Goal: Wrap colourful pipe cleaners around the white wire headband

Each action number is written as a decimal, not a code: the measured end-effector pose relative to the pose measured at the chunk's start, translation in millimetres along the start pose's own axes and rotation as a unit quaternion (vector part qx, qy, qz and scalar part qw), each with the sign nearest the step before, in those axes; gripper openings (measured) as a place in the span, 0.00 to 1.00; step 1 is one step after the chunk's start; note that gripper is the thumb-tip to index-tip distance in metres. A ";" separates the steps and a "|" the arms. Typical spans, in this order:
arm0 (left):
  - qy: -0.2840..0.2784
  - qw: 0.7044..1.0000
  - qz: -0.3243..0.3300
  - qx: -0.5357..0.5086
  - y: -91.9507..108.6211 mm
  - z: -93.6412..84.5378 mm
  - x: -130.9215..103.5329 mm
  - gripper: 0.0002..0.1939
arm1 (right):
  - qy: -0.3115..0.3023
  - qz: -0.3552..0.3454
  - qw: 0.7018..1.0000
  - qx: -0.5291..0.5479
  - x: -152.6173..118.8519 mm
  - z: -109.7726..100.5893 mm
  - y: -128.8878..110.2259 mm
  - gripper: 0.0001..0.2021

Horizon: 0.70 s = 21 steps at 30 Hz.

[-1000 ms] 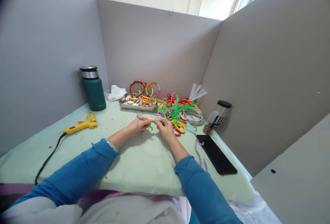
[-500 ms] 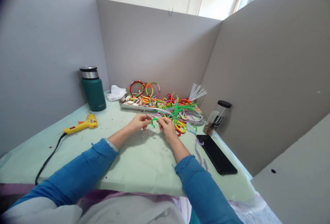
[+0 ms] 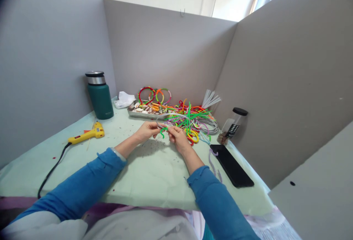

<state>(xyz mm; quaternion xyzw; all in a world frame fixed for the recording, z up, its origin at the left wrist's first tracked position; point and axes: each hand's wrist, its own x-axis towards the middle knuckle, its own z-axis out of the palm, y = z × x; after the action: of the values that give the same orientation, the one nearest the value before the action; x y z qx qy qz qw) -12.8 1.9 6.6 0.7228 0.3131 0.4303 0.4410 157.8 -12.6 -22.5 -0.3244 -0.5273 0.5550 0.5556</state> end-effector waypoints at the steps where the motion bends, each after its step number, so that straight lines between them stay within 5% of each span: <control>1: -0.004 1.000 -0.002 -0.003 1.5 -0.4 -0.5 0.19 | -0.003 0.006 1.000 0.000 -0.3 0.1 -0.6 0.16; 21: -0.014 1.000 -0.013 0.003 5.9 -3.7 -2.2 0.20 | -0.026 0.015 0.999 0.017 -2.4 2.2 -2.7 0.16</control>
<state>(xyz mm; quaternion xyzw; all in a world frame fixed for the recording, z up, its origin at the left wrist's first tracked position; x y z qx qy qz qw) -16.6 -1.1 12.1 0.7258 0.3175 0.4132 0.4490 156.9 -15.8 -20.0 -0.3087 -0.5271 0.5801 0.5388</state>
